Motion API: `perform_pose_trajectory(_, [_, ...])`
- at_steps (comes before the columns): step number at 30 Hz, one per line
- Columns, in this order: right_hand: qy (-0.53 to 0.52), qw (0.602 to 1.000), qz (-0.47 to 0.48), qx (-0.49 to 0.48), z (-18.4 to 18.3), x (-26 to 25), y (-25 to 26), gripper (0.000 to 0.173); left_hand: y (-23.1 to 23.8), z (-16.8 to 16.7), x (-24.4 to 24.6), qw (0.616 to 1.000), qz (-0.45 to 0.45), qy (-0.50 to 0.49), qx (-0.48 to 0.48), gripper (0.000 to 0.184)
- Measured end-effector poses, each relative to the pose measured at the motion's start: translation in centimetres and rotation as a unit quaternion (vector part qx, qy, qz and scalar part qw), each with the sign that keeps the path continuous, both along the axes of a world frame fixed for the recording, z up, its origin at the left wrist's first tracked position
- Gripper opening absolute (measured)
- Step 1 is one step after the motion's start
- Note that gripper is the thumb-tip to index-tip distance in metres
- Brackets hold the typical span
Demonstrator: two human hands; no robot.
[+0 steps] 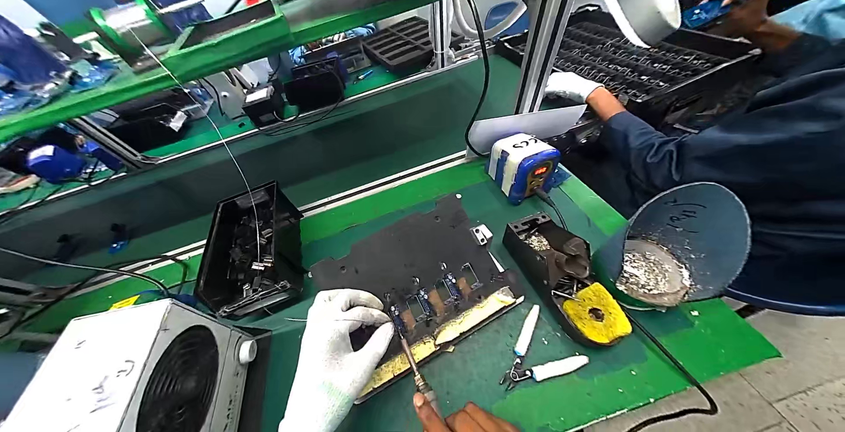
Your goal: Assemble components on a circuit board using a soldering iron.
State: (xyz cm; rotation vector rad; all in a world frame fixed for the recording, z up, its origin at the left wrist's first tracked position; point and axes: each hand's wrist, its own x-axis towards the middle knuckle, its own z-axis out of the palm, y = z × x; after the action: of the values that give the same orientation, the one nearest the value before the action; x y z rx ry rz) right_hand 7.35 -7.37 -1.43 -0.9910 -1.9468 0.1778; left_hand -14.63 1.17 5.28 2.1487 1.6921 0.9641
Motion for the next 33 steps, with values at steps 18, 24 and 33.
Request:
perform_pose_trajectory(18, [-0.026,0.999,-0.019,0.016,-0.12,-0.30,-0.07,0.027,0.06,-0.41,0.11,0.999,0.003,0.049,0.014,0.012])
perform_pose_trajectory(24, [-0.019,0.999,-0.025,0.021,-0.21,-0.56,-0.05,0.027,0.08,-0.44,0.07,0.999,-0.002,0.047,0.018,0.011])
perform_pose_trajectory(33, [-0.016,0.999,-0.029,0.024,-0.03,-0.91,0.05,0.025,-0.01,-0.44,-0.10,0.999,-0.012,0.047,0.015,0.012])
